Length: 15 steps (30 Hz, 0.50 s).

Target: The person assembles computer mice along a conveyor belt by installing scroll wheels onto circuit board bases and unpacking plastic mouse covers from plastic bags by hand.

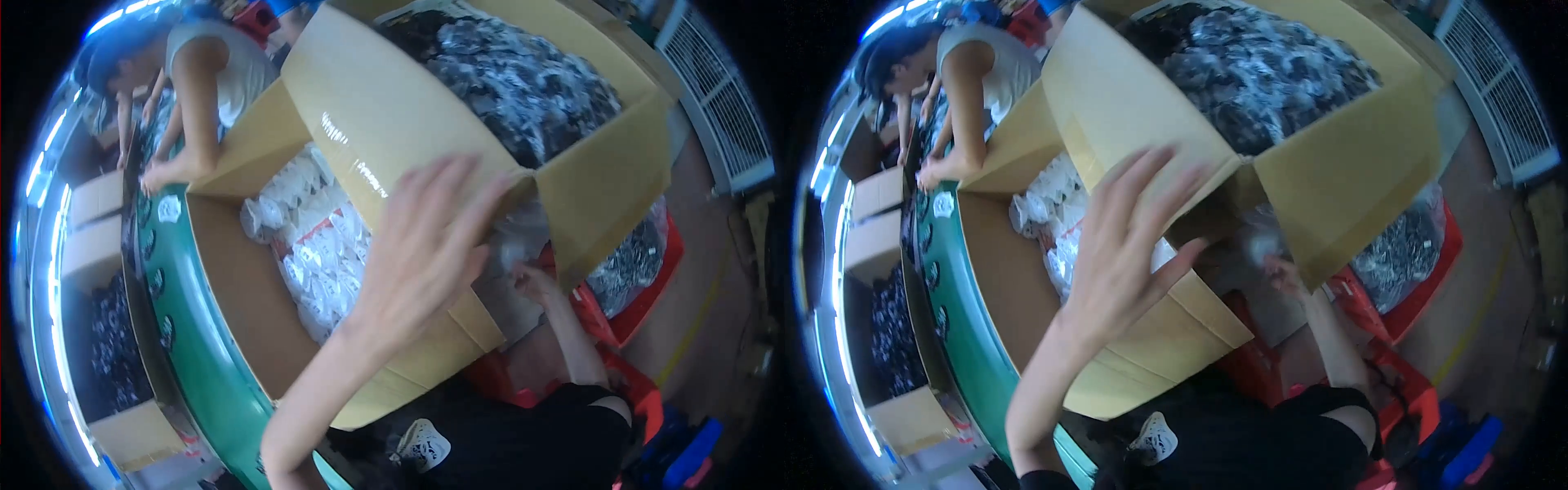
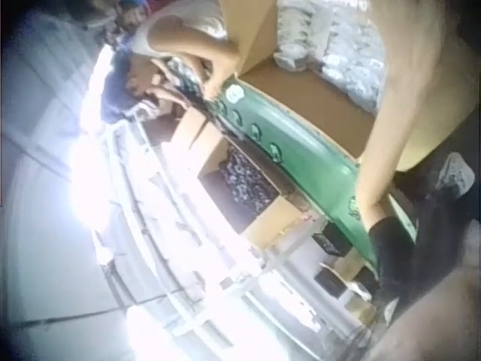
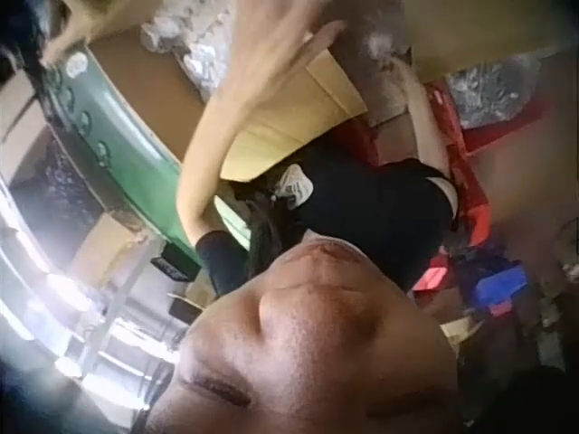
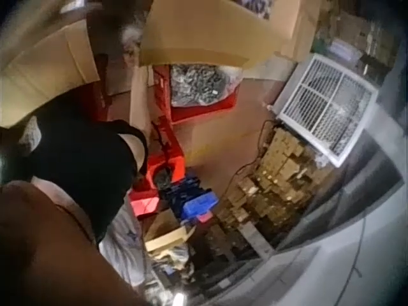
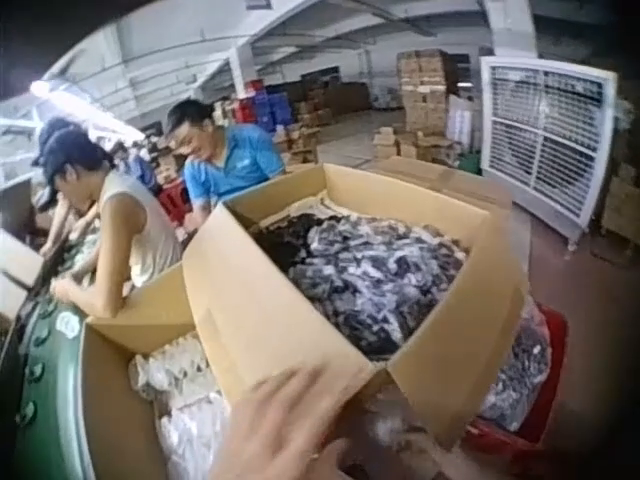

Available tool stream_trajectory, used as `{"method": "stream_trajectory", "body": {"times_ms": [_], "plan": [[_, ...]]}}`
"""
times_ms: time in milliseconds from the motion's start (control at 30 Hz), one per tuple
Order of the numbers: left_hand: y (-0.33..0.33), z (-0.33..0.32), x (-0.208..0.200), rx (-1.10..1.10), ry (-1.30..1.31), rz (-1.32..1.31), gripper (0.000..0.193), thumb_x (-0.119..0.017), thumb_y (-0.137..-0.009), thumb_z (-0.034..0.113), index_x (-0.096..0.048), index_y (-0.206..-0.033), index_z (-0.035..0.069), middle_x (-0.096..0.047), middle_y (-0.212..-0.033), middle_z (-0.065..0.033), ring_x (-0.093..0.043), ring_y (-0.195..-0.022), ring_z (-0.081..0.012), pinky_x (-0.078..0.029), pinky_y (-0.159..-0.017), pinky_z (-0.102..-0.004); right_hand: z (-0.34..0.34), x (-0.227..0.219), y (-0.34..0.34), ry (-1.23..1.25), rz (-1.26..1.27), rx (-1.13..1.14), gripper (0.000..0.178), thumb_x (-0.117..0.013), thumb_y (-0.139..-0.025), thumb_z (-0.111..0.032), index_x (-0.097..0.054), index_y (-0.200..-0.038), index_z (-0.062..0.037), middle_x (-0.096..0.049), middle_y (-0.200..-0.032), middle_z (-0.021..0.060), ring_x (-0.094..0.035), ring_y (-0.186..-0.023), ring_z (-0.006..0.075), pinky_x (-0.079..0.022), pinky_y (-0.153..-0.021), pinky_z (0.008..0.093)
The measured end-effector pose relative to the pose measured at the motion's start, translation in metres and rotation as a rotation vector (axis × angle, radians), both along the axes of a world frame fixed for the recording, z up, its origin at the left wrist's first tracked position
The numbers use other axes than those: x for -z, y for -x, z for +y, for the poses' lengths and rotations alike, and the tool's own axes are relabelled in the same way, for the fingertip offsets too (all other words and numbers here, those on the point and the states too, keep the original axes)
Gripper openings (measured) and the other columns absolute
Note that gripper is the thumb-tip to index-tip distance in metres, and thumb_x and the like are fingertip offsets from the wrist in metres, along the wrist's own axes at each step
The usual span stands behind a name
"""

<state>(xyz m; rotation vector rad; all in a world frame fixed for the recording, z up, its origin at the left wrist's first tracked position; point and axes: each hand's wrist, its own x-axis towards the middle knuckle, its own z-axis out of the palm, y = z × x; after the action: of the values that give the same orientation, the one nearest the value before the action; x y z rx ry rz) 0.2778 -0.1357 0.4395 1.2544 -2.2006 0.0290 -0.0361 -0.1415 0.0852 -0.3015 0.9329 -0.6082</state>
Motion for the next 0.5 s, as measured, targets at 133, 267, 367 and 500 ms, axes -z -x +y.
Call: {"method": "stream_trajectory", "body": {"times_ms": [133,267,367,500], "plan": [[0.037,-0.065,0.025,-0.066,0.161,-0.162,0.069,-0.082,-0.069,0.024,-0.059,-0.131,0.009,-0.058,-0.128,-0.0161,-0.053,-0.124,-0.0323,-0.034,-0.115,-0.0503,-0.036,0.024,0.005,-0.041,-0.132,0.107,0.019,-0.07,-0.093,-0.019,-0.066,-0.105,-0.0054,-0.065,-0.086,0.0012,-0.065,-0.073,0.0136,-0.05,-0.057,0.0264],[0.034,-0.079,0.02,-0.025,0.057,-0.306,0.018,-0.073,-0.073,0.026,-0.069,-0.082,0.012,-0.066,-0.078,-0.0053,-0.065,-0.089,-0.0215,-0.042,-0.098,-0.0443,-0.03,-0.091,-0.02,0.262,0.117,-0.5,0.021,-0.068,-0.094,-0.017,-0.065,-0.105,-0.0002,-0.066,-0.091,0.0052,-0.064,-0.078,0.0157,-0.051,-0.064,0.0272],[0.044,-0.09,0.018,-0.069,0.119,-0.193,0.017,-0.062,-0.083,0.025,-0.072,-0.07,0.029,-0.065,-0.072,0.0079,-0.064,-0.078,-0.016,-0.039,-0.092,-0.0473,-0.051,-0.148,-0.038,0.458,0.276,-0.888,0.022,-0.067,-0.094,-0.015,-0.064,-0.105,0.0033,-0.066,-0.094,0.0079,-0.064,-0.081,0.0171,-0.052,-0.069,0.0277],[0.059,-0.12,-0.005,-0.096,0.114,-0.003,0.014,-0.064,-0.083,0.026,-0.074,-0.074,0.027,-0.07,-0.077,0.0075,-0.066,-0.078,-0.0164,-0.038,-0.084,-0.0442,-0.025,-0.143,0.022,0.443,0.418,-0.99,0.022,-0.066,-0.095,-0.016,-0.064,-0.105,0.0035,-0.067,-0.093,0.0088,-0.065,-0.081,0.0179,-0.052,-0.07,0.0291]]}}
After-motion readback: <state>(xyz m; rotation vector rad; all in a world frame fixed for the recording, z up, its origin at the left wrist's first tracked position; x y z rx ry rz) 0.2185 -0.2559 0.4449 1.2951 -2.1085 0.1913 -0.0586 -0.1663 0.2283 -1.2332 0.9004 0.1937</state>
